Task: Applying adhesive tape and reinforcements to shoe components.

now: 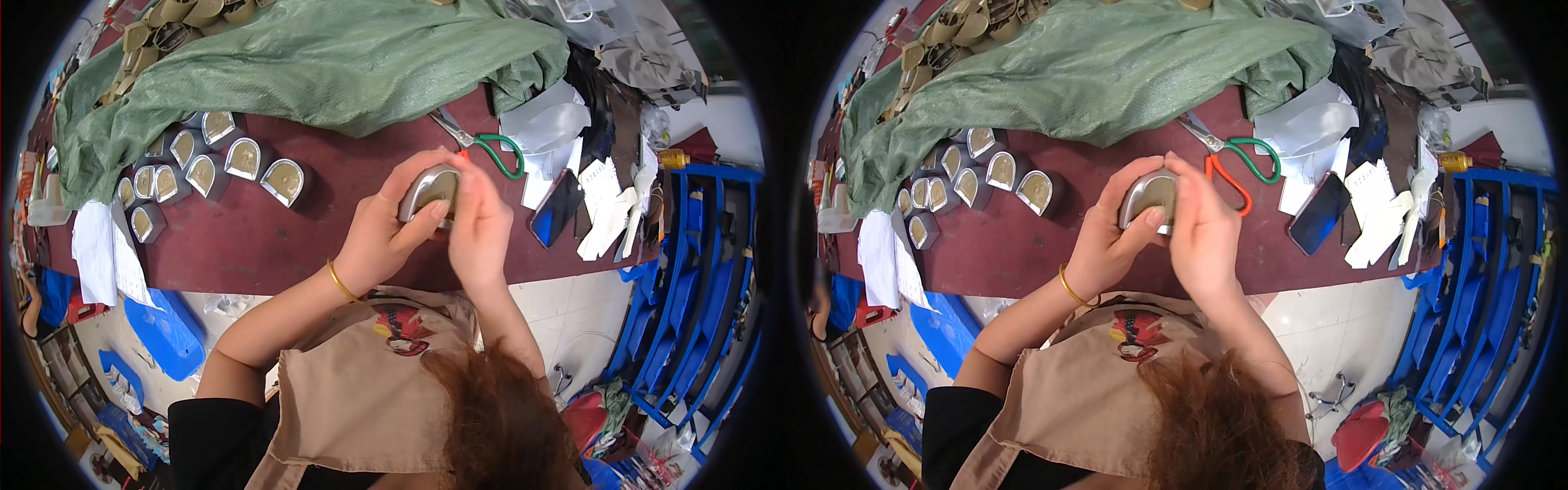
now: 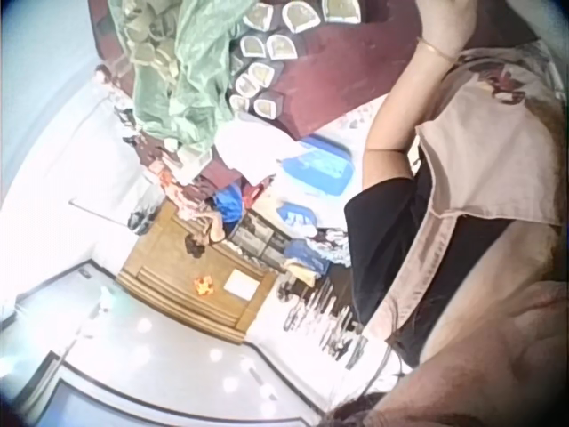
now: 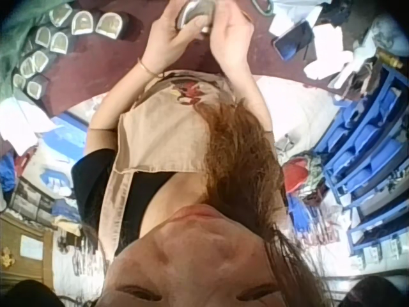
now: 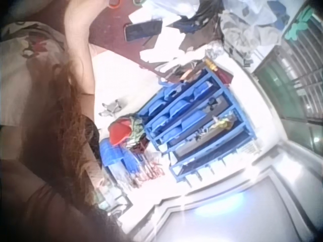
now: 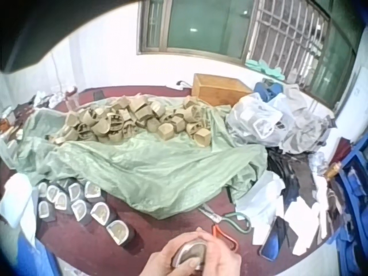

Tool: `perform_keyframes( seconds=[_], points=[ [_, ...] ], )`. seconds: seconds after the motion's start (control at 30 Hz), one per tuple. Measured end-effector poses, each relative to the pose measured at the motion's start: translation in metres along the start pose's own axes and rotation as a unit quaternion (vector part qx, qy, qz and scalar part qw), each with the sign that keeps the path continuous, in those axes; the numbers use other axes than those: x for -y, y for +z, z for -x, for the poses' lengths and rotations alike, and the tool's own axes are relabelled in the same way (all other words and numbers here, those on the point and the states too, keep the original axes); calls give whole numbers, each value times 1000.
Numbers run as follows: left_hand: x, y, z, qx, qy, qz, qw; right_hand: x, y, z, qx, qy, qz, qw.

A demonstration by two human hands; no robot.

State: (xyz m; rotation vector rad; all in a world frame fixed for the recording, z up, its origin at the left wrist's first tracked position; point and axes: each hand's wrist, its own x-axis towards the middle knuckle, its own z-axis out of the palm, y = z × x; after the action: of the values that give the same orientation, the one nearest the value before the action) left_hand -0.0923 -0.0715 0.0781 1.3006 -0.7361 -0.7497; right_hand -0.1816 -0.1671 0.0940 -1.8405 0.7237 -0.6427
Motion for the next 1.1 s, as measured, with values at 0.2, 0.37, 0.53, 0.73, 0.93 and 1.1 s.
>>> perform_keyframes(
  seconds=[0.2,0.37,0.53,0.73,0.93,1.1],
  points=[
    [-19,-12,-8,103,-114,29,988,5,-11,-9,27,35,28,999],
    [-28,-27,-20,207,-207,51,955,7,-33,-28,173,-29,184,967],
    [0,-32,-20,188,-237,104,947,-20,-36,-40,292,-82,78,950],
    [76,-33,-6,-89,5,-262,961,-91,-35,-37,52,-130,460,877],
    [74,-54,-16,-10,106,-368,924,-74,-13,-38,87,-113,208,968],
    [69,-54,-19,43,81,-364,927,-47,8,-61,251,-129,275,919]
  ],
)
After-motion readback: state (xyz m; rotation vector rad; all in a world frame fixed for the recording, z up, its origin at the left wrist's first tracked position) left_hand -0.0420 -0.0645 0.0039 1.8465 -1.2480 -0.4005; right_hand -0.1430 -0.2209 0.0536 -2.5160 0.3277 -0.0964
